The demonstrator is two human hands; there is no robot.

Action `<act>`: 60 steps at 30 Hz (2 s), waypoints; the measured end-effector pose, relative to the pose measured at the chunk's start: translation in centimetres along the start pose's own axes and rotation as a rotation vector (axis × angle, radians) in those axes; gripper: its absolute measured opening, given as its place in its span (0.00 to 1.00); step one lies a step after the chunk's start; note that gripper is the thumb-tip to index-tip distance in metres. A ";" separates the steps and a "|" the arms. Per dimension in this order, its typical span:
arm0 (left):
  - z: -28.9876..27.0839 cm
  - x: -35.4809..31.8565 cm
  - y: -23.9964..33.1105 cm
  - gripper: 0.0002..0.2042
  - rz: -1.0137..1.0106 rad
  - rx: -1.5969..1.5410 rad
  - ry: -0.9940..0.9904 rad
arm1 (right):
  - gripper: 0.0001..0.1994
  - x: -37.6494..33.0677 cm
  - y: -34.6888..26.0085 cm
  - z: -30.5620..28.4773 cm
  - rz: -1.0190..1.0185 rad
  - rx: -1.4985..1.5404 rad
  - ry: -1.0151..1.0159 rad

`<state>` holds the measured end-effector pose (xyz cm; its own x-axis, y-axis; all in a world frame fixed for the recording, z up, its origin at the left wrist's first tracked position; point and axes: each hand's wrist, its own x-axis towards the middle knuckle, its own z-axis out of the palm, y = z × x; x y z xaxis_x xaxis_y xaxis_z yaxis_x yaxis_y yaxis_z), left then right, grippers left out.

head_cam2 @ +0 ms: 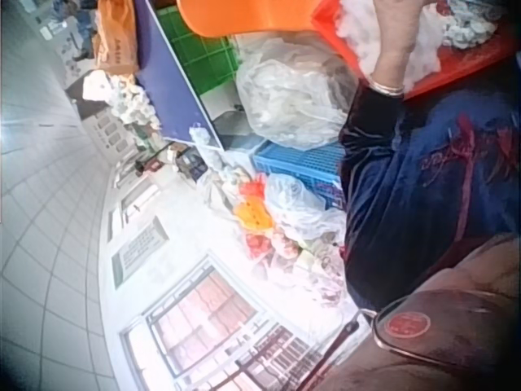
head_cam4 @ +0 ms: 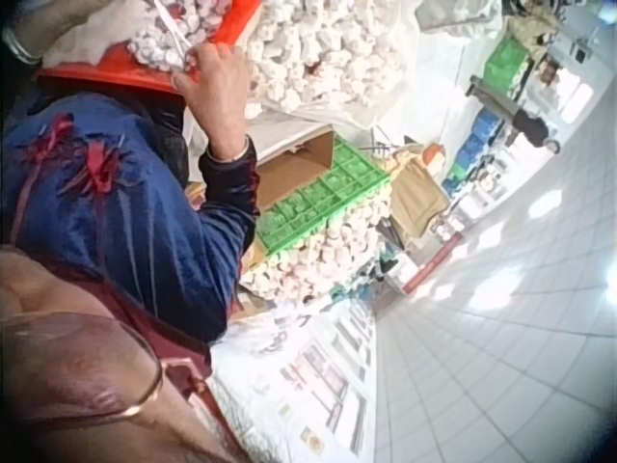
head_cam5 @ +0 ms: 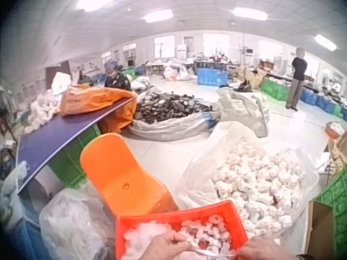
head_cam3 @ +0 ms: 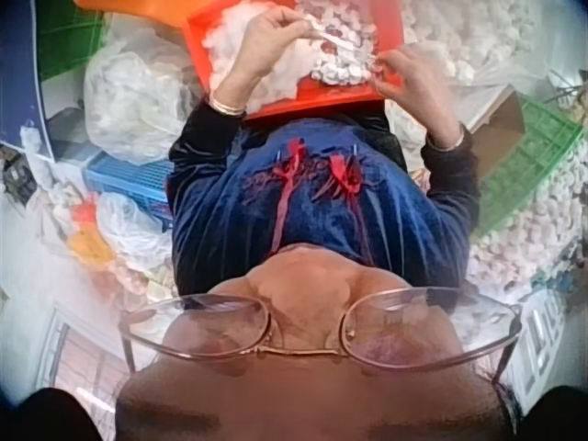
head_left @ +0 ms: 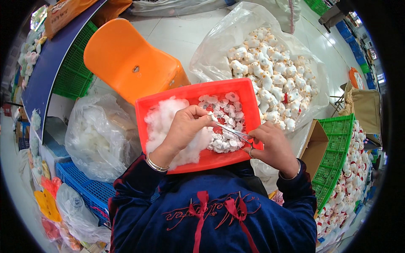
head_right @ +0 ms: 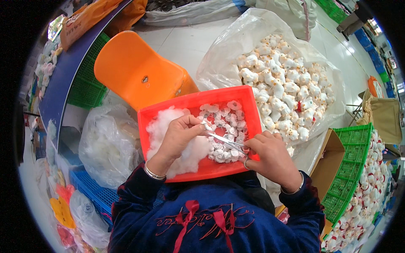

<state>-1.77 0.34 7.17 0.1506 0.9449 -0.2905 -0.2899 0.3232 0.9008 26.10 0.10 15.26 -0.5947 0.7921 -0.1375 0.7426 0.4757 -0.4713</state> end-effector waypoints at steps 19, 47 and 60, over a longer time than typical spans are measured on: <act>0.7 -0.2 -0.5 0.04 0.004 -0.121 0.107 | 0.09 1.0 -0.3 2.3 0.012 0.173 0.073; 1.5 -0.9 -1.3 0.04 0.086 -0.190 0.094 | 0.12 1.4 0.1 4.0 0.052 0.370 -0.001; 0.8 -0.9 -0.6 0.04 0.137 -0.204 0.074 | 0.15 2.5 0.6 4.4 -0.006 0.482 0.035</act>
<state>-1.00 -0.71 7.11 0.0290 0.9794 -0.1997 -0.4890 0.1882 0.8517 23.68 0.66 10.81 -0.5812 0.8065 -0.1080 0.5070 0.2552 -0.8233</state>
